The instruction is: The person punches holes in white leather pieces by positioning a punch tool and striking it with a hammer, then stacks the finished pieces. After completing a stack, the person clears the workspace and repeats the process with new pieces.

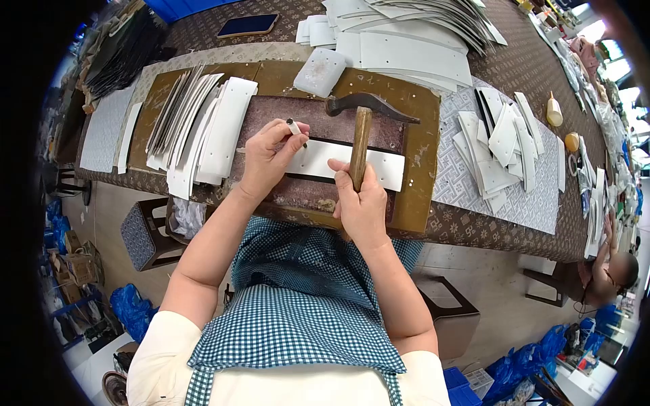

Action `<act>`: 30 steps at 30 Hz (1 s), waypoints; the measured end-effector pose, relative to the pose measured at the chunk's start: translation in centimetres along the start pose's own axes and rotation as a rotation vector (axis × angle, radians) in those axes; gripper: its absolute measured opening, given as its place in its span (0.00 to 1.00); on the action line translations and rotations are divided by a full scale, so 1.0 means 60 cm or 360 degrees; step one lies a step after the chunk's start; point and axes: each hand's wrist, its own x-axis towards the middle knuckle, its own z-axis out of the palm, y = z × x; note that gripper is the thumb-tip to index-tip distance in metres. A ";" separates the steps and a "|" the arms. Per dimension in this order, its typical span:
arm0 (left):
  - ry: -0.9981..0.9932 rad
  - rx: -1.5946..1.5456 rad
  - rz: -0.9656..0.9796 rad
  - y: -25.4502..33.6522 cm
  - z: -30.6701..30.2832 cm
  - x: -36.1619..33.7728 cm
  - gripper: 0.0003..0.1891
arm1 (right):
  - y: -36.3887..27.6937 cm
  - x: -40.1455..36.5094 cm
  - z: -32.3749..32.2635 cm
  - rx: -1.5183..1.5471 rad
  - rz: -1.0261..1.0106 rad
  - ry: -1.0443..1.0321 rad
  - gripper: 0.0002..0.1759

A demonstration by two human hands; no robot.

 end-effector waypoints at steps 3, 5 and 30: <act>-0.0008 0.0071 0.0126 0.004 0.002 0.002 0.07 | -0.059 0.004 -0.025 -0.0212 0.0003 -0.0161 0.08; 0.0014 0.0079 0.0196 -0.004 0.007 0.002 0.06 | -0.145 0.003 -0.044 -0.0359 -0.0189 -0.0263 0.06; 0.0082 0.0089 0.0213 -0.012 0.011 -0.004 0.06 | -0.206 -0.019 -0.064 -0.1454 -0.0332 -0.0479 0.10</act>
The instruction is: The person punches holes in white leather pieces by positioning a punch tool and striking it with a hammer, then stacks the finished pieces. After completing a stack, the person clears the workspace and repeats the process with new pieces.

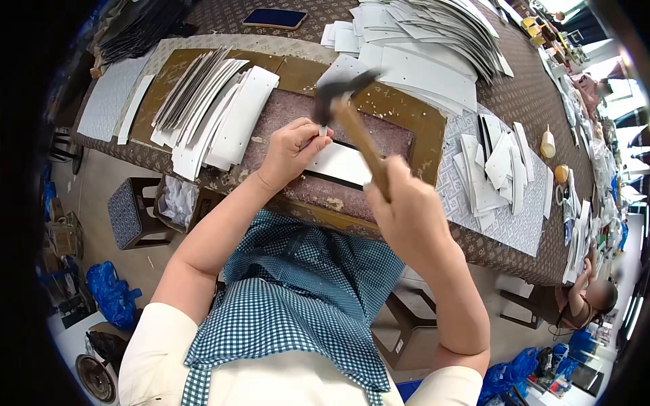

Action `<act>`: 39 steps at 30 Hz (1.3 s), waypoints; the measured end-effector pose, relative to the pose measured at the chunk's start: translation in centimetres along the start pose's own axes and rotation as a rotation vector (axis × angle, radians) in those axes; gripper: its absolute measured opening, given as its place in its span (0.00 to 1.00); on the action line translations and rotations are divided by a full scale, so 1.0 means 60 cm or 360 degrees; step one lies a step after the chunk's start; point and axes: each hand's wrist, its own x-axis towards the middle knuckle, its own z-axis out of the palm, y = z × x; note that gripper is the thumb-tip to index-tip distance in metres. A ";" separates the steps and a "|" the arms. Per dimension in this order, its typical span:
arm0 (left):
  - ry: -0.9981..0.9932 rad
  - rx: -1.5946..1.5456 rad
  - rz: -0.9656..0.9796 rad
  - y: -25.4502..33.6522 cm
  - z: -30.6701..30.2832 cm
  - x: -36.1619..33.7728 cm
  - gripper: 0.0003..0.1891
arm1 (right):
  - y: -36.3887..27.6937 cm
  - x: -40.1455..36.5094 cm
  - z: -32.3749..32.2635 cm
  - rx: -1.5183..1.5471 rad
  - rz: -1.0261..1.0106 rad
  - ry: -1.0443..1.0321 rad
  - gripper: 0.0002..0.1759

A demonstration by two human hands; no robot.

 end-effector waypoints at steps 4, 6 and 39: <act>-0.0063 0.0012 -0.0086 0.006 -0.003 0.002 0.07 | 0.029 -0.013 0.029 0.0327 0.0124 0.0046 0.09; -0.0104 -0.0035 -0.0209 0.011 -0.004 0.002 0.07 | 0.033 -0.008 0.056 0.0768 0.0336 0.0108 0.09; -0.0074 -0.0201 -0.0449 0.028 -0.029 -0.057 0.10 | 0.080 0.038 0.206 0.1584 0.0360 0.0540 0.09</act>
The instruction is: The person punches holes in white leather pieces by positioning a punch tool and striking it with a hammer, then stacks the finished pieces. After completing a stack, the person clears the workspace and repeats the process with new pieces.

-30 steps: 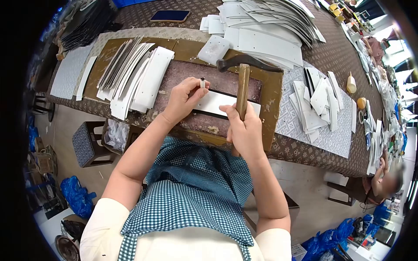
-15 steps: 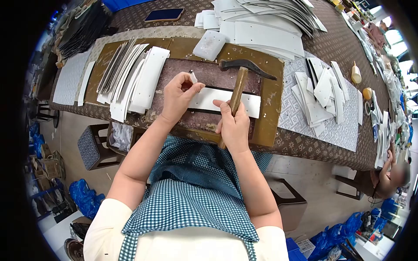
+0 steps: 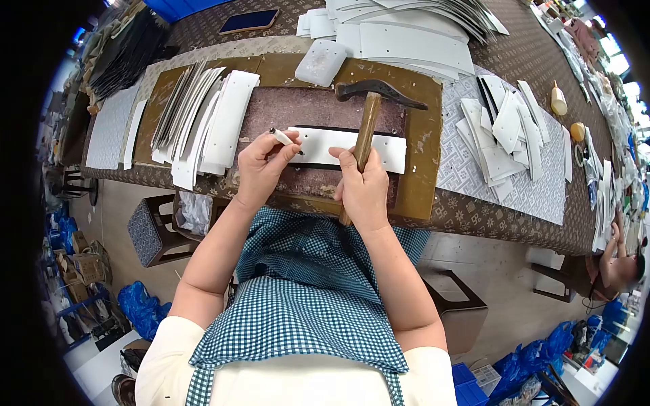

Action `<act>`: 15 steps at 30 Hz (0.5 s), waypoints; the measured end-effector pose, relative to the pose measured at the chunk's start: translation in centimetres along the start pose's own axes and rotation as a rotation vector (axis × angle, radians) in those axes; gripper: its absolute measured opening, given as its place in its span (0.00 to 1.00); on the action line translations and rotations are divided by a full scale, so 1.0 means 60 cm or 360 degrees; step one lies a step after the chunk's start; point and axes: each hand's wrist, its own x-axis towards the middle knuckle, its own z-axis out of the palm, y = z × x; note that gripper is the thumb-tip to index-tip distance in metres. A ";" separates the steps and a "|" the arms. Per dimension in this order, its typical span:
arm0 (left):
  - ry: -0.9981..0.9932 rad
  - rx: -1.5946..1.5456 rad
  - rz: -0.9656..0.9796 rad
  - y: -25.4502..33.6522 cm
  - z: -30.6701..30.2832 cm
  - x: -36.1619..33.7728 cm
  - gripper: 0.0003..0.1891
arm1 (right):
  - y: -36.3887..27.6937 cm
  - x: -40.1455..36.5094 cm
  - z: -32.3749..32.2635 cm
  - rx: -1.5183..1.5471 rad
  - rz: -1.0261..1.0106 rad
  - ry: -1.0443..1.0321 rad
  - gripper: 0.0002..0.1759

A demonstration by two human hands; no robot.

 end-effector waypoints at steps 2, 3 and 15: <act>-0.0023 0.0048 -0.0004 0.006 0.000 0.002 0.09 | 0.001 0.001 0.000 -0.0005 0.0004 0.0002 0.09; 0.0004 0.0038 0.0035 0.004 0.002 0.002 0.08 | 0.001 0.002 -0.001 -0.0008 0.0007 0.0004 0.09; -0.0006 0.0261 0.0478 0.001 0.009 0.012 0.05 | -0.154 -0.025 -0.044 -0.0658 -0.0267 -0.0374 0.08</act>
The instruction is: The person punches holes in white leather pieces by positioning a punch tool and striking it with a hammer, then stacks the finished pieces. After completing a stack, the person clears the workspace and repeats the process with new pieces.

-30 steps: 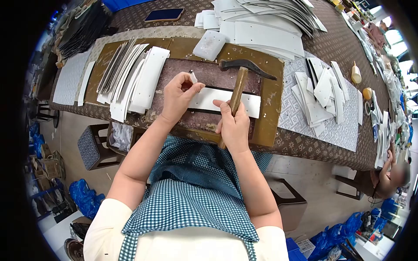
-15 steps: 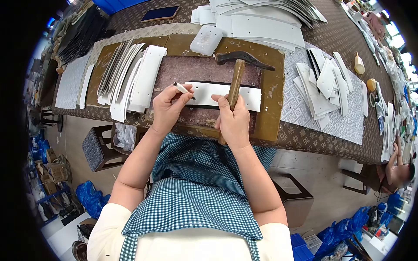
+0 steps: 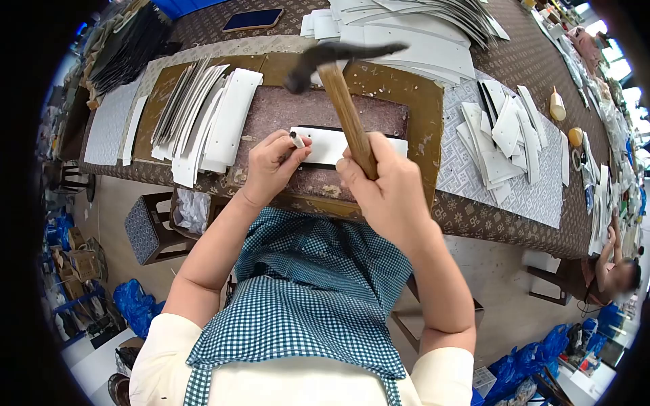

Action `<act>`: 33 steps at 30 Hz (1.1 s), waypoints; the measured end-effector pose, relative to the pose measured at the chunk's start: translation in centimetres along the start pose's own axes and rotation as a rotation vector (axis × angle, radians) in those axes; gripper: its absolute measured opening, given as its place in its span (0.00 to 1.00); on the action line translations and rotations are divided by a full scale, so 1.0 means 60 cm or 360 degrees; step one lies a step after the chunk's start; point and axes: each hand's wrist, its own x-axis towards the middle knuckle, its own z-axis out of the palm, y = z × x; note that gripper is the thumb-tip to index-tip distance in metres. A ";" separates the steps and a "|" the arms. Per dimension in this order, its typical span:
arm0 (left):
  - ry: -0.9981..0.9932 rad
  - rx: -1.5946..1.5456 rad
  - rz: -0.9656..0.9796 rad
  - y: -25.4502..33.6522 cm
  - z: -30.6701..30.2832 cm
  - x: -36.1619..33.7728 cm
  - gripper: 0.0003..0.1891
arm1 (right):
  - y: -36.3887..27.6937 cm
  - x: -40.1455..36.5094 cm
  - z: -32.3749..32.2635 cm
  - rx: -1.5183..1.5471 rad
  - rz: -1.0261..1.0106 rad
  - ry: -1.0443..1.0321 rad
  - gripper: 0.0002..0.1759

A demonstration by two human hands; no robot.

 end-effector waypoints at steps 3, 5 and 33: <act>0.0004 0.0028 0.0046 0.000 0.000 0.002 0.04 | -0.099 -0.024 -0.038 0.0164 -0.0402 0.0105 0.10; -0.0005 0.0042 0.0026 0.001 -0.001 0.001 0.05 | -0.106 -0.033 -0.043 0.0221 -0.0676 0.0154 0.14; -0.0032 0.0073 0.0075 0.006 -0.018 0.002 0.05 | 0.047 -0.068 -0.015 0.0363 0.0277 0.0245 0.05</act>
